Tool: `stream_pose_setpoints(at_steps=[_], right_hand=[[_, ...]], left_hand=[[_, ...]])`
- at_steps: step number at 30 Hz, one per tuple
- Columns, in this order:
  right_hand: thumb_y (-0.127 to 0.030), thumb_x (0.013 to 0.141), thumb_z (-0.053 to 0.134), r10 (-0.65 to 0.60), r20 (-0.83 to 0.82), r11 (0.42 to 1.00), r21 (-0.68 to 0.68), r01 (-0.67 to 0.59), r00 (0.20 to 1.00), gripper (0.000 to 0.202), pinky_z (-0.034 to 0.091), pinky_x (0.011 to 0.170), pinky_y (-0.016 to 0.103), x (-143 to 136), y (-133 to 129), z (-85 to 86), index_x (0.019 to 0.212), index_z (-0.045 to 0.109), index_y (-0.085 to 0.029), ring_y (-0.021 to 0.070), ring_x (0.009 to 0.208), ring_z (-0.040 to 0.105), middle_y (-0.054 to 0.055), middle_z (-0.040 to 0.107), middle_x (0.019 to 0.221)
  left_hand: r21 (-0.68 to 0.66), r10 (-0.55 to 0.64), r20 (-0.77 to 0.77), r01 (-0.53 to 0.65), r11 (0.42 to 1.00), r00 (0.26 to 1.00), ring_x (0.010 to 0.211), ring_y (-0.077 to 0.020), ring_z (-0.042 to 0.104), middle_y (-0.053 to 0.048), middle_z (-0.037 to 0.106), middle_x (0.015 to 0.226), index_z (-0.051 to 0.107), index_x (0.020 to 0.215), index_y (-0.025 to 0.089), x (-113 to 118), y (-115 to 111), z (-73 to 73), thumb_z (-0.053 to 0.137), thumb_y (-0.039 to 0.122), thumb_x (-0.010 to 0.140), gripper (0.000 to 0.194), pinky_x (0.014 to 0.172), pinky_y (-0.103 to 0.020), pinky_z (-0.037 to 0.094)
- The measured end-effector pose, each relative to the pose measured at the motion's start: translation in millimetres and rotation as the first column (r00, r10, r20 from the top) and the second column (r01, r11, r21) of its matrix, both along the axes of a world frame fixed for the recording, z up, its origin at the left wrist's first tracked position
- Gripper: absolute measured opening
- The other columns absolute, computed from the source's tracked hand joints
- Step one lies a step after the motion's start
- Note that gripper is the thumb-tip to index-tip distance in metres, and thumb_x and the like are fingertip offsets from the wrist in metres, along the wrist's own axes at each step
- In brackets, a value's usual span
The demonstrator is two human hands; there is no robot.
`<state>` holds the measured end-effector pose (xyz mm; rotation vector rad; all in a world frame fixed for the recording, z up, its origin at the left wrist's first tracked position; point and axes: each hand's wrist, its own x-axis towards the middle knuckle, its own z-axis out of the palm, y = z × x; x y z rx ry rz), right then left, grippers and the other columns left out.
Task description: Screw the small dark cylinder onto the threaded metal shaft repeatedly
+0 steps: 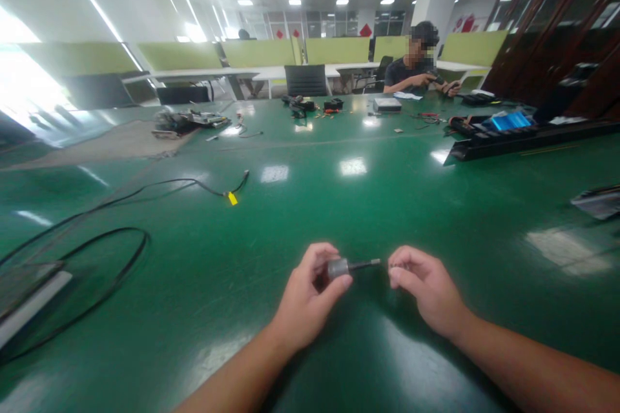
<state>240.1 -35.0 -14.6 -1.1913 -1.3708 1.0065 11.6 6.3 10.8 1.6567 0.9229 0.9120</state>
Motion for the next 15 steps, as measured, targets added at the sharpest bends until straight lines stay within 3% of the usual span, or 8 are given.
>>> stream_pose_setpoints(at_steps=[4,9,11,14,15], right_hand=[[-0.036,0.09,0.058,-0.033,-0.04,0.999,0.006,0.033,0.999,0.026,0.042,0.067,0.029,-0.1,3.2,-0.4,0.072,0.058,-0.018,0.0159,0.067,0.053,0.001,0.057,0.068],[-0.036,0.09,0.058,-0.012,-0.064,0.999,-0.034,0.01,0.998,0.024,0.041,0.066,0.028,-2.7,3.3,2.8,0.075,0.058,-0.018,0.0149,0.063,0.053,-0.001,0.056,0.065],[-0.036,0.09,0.059,0.003,-0.078,0.999,-0.04,-0.006,0.997,0.024,0.041,0.065,0.028,-4.0,1.4,4.4,0.075,0.057,-0.018,0.0147,0.063,0.052,-0.001,0.056,0.064],[-0.037,0.09,0.059,0.031,-0.094,0.998,-0.059,-0.037,0.995,0.024,0.041,0.066,0.028,-6.4,-1.5,5.7,0.074,0.056,-0.018,0.0147,0.063,0.052,-0.001,0.055,0.064],[-0.037,0.09,0.059,0.042,-0.099,0.996,-0.069,-0.049,0.994,0.024,0.041,0.065,0.028,-7.3,-2.2,5.8,0.075,0.057,-0.018,0.0147,0.064,0.052,-0.001,0.055,0.064]], left_hand=[[-0.056,0.119,0.167,-0.111,0.992,0.979,0.075,-0.0123,0.055,0.0,0.058,0.083,0.049,0.087,0.018,-1.8,5.8,-5.5,0.072,0.029,0.083,0.025,0.071,-0.023,0.044],[-0.096,0.226,0.188,-0.211,0.973,0.956,0.087,-0.0179,0.065,-0.006,0.067,0.088,0.045,0.064,0.015,-2.7,14.3,-1.5,0.077,0.028,0.076,0.037,0.079,-0.027,0.05],[-0.117,0.328,0.213,-0.309,0.944,0.92,0.09,-0.0205,0.068,-0.006,0.069,0.093,0.053,0.079,0.016,-10.4,10.7,10.0,0.08,0.029,0.073,0.031,0.083,-0.03,0.054],[-0.129,0.418,0.191,-0.4,0.907,0.888,0.094,-0.0251,0.071,-0.007,0.07,0.104,0.05,0.118,0.023,-44.0,-7.2,32.7,0.082,0.036,0.072,0.058,0.084,-0.038,0.059],[-0.101,0.432,0.133,-0.421,0.901,0.892,0.094,-0.0267,0.071,-0.008,0.071,0.106,0.049,0.123,0.023,-60.5,-15.8,39.2,0.082,0.037,0.071,0.063,0.082,-0.038,0.061]])
